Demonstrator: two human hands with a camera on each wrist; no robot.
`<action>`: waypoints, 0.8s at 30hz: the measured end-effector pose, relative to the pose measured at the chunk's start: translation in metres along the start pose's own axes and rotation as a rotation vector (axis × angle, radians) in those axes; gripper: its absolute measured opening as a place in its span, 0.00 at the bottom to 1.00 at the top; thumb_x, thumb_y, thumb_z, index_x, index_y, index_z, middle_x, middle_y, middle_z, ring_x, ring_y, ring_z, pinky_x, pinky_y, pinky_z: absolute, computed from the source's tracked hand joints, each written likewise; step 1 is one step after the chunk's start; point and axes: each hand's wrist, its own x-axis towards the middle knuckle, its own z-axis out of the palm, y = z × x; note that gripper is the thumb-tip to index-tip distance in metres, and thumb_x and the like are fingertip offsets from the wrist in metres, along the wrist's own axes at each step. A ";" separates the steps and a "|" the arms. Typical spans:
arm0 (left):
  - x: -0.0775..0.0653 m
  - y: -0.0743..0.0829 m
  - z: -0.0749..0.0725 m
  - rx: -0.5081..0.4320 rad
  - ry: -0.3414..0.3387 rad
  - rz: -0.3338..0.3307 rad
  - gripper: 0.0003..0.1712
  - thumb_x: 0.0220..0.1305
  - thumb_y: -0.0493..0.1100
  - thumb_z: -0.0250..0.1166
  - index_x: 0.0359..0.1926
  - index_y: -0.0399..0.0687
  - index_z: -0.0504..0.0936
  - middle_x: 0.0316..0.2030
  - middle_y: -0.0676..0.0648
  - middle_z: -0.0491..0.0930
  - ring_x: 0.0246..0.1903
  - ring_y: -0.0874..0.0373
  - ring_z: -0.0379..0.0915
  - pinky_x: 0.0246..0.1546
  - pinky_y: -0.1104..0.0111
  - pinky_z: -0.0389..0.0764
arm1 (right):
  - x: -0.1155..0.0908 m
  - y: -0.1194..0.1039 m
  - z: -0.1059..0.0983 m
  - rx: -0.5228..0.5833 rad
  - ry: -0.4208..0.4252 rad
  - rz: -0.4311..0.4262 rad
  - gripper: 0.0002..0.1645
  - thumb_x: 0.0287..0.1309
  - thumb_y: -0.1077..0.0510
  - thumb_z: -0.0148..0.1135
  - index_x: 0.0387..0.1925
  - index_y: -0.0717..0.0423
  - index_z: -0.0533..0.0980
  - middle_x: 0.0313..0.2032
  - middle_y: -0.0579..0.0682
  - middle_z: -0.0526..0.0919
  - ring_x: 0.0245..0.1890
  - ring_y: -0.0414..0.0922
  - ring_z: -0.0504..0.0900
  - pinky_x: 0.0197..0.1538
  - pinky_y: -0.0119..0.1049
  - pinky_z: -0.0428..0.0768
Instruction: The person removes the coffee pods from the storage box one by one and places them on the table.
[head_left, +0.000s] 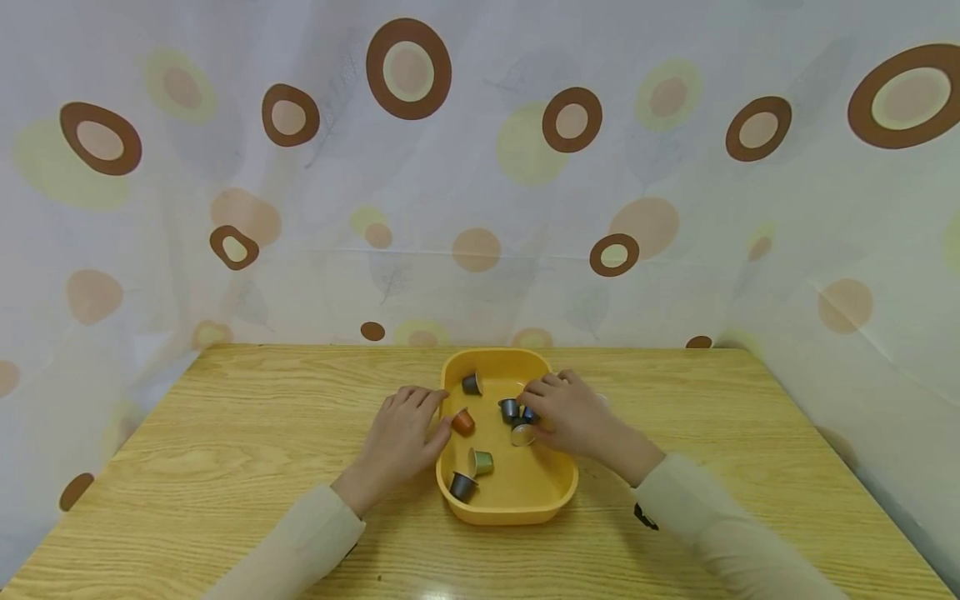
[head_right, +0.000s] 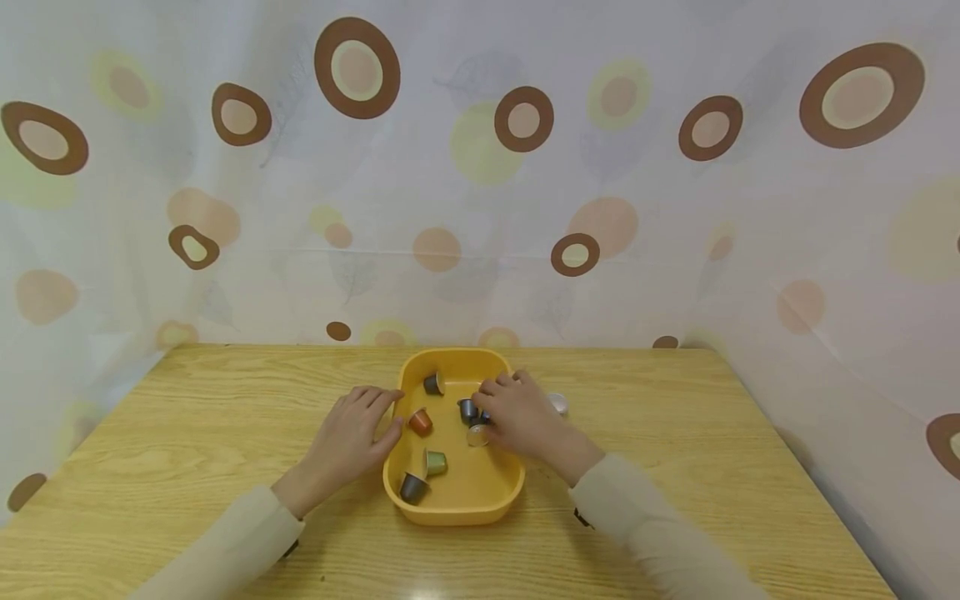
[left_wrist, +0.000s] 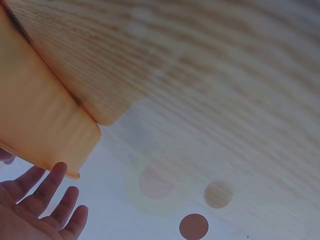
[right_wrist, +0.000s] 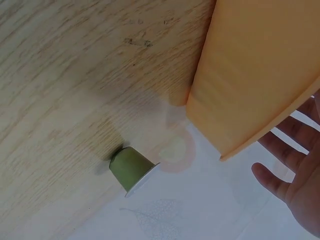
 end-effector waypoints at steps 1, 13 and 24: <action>0.000 0.000 0.000 0.000 0.000 0.000 0.20 0.61 0.49 0.55 0.52 0.46 0.76 0.45 0.48 0.79 0.48 0.51 0.72 0.49 0.57 0.73 | 0.000 -0.001 0.001 0.003 -0.002 -0.002 0.19 0.48 0.47 0.67 0.42 0.49 0.77 0.41 0.46 0.80 0.42 0.46 0.76 0.47 0.47 0.73; 0.000 0.000 -0.001 -0.009 -0.018 -0.014 0.21 0.62 0.50 0.54 0.53 0.47 0.76 0.45 0.48 0.79 0.49 0.51 0.71 0.50 0.57 0.72 | 0.002 -0.005 0.011 -0.003 -0.027 -0.030 0.18 0.47 0.53 0.67 0.43 0.47 0.77 0.39 0.45 0.79 0.39 0.45 0.75 0.44 0.44 0.72; 0.000 0.001 -0.001 -0.016 -0.020 -0.018 0.20 0.62 0.50 0.54 0.52 0.47 0.76 0.45 0.48 0.79 0.48 0.51 0.71 0.49 0.57 0.72 | 0.003 -0.006 0.011 0.006 -0.046 -0.059 0.18 0.44 0.56 0.69 0.41 0.45 0.77 0.40 0.45 0.79 0.38 0.44 0.74 0.42 0.42 0.71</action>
